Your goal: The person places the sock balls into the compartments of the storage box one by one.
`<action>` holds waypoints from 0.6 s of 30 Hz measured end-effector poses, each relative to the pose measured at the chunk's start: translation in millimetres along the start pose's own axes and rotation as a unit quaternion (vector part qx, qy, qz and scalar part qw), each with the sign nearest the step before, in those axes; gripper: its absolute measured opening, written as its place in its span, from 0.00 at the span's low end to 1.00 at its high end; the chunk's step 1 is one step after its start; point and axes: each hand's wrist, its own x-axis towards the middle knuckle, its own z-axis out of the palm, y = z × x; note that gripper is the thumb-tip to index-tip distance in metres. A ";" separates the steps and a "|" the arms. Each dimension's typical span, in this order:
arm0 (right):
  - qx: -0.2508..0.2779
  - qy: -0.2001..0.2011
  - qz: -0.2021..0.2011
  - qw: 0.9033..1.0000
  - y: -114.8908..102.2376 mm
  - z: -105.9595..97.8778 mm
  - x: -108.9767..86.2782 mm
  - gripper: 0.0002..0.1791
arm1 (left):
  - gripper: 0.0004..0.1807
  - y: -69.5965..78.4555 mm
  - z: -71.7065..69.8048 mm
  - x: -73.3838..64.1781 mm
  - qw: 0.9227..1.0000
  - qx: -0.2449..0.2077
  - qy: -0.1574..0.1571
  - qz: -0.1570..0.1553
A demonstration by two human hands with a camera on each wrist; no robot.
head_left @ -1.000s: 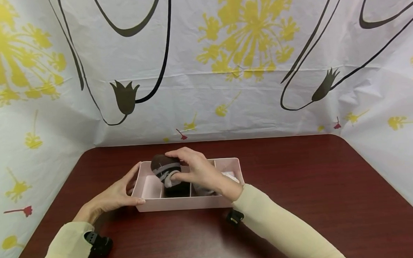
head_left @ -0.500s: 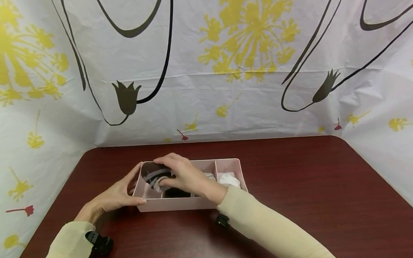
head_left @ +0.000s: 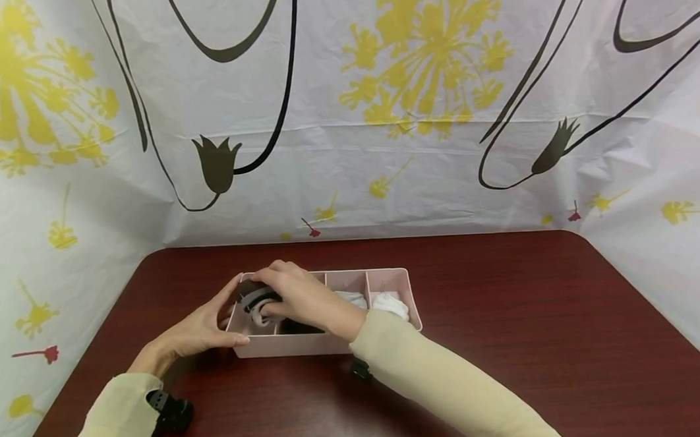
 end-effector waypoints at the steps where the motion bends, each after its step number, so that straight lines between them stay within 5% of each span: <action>1: -0.012 -0.008 0.000 1.000 -1.9 -0.7 1.9 0.27 | 0.59 0.2 -0.1 -0.2 1.000 0.002 0.000 -0.001; 10: -0.076 -0.040 -0.006 0.996 -12.0 -0.6 9.5 0.26 | 0.59 2.8 0.1 0.8 0.999 0.042 0.010 -0.008; 18: -0.121 -0.108 0.036 0.986 -23.8 -4.6 20.7 0.25 | 0.59 3.0 -0.1 0.2 0.999 0.036 0.009 -0.009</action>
